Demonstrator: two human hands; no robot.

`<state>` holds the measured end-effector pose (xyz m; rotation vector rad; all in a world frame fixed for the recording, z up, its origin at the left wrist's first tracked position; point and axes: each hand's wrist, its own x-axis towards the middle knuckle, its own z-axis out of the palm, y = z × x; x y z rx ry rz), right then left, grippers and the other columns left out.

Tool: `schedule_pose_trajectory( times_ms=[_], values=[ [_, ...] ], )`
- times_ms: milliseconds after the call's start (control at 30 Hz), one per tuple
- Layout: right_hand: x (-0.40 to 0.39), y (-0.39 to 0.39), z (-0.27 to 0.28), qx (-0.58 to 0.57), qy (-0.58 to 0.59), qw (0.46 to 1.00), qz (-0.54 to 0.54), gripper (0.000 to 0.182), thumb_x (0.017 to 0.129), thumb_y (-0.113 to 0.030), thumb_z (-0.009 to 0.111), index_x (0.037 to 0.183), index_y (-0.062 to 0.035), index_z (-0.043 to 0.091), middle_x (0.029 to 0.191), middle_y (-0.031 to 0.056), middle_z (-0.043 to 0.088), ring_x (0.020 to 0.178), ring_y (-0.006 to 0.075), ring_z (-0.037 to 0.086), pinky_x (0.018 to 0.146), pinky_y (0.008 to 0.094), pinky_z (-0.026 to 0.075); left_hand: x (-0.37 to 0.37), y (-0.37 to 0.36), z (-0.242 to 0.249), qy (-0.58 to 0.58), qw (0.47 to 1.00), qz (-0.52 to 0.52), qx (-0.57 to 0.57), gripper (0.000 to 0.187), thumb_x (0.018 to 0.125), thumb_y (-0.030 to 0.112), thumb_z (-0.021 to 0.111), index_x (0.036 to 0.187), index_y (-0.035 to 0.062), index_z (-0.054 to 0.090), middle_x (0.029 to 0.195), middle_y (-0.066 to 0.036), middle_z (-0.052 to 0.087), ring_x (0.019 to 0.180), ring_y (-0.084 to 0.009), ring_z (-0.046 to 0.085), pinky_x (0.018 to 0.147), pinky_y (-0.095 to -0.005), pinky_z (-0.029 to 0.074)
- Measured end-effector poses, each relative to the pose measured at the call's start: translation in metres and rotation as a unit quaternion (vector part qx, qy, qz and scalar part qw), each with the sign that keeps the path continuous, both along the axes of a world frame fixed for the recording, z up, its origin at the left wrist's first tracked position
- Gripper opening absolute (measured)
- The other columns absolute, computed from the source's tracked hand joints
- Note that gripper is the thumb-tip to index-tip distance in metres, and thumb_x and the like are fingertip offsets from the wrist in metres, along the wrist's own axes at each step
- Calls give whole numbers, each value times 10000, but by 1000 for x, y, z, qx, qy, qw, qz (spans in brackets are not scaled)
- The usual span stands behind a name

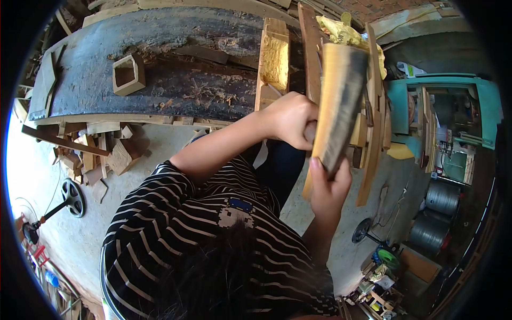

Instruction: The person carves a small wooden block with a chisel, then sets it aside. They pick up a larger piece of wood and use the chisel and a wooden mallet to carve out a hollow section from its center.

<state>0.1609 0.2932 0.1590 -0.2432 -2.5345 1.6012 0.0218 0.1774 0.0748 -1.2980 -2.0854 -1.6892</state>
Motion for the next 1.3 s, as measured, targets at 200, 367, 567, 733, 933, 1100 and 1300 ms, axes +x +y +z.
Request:
schedule_pose_trajectory(
  times_ms=[200,367,567,733,933,1100,1300],
  values=[
    [17,15,12,91,167,982,5,409,783,-149,658,1098,73,520,849,108,594,705,145,564,631,272,471,-9,5,-8,-13,999,32,4,302,559,304,709,755,77,679,679,-144,639,628,-336,625,577,-389,522],
    [28,20,14,55,261,964,-16,521,836,-364,514,1089,84,435,815,167,515,539,171,481,432,258,411,-7,6,6,13,999,29,12,247,591,249,702,738,63,635,652,-137,612,612,-332,613,559,-390,506],
    [35,34,4,67,217,973,-31,545,844,-411,511,1067,81,442,755,144,516,500,153,472,409,243,401,10,21,22,39,999,9,24,245,601,235,714,728,68,588,619,-112,584,597,-329,605,546,-400,498],
    [33,35,4,48,221,973,-51,542,840,-411,517,1064,78,450,715,135,512,494,154,471,403,244,400,8,26,18,50,998,37,10,254,595,249,709,738,73,593,616,-103,580,590,-318,604,534,-395,491],
    [38,44,-1,44,201,977,-59,544,837,-411,524,1070,75,453,713,139,514,499,157,475,404,245,398,13,26,23,55,997,43,15,234,606,251,698,723,80,588,611,-99,578,580,-316,600,521,-395,485],
    [40,48,-1,55,208,975,-48,555,835,-422,530,1068,76,459,701,132,515,500,156,473,415,248,400,13,29,23,50,998,44,20,224,612,254,697,710,86,586,605,-95,577,580,-314,601,519,-395,485],
    [39,46,3,57,197,978,-44,575,847,-462,519,1040,76,462,680,125,504,487,159,468,411,250,387,13,30,24,22,999,47,-5,227,608,257,702,701,83,589,628,-102,598,596,-311,612,531,-390,492]
  ],
)
